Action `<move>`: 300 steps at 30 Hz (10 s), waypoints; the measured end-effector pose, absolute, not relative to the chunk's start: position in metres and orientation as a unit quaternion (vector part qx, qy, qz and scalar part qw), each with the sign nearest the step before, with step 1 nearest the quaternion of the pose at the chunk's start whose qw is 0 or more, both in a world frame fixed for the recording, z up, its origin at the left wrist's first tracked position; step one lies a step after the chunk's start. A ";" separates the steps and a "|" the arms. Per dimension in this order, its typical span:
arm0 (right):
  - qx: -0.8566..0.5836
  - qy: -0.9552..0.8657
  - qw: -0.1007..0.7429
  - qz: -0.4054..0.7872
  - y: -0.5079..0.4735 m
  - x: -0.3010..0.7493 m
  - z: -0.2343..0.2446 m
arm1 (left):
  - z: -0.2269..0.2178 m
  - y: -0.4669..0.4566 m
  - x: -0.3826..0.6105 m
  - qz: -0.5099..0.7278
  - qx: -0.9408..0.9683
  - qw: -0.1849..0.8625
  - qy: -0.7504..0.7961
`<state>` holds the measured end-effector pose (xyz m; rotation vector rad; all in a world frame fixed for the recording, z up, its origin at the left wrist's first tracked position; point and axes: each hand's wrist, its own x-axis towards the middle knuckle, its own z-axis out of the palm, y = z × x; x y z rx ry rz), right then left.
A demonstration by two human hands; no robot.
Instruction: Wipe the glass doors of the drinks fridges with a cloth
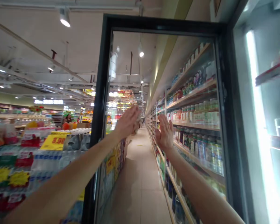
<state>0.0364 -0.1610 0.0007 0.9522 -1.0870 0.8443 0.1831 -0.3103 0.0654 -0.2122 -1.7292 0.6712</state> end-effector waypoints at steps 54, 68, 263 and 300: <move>0.409 -0.474 0.688 0.368 -0.168 0.036 0.003 | -0.032 -0.345 0.209 0.342 -0.141 0.537 -0.758; 0.417 -0.470 0.689 0.361 -0.167 0.034 0.004 | -0.026 -0.331 0.198 0.337 -0.124 0.528 -0.770; 0.189 -0.593 0.651 0.435 -0.097 -0.013 -0.179 | -0.120 -0.317 0.195 0.276 0.010 0.609 -0.743; 0.265 -0.552 0.701 0.365 -0.085 -0.022 -0.122 | -0.124 -0.324 0.194 0.282 0.002 0.616 -0.735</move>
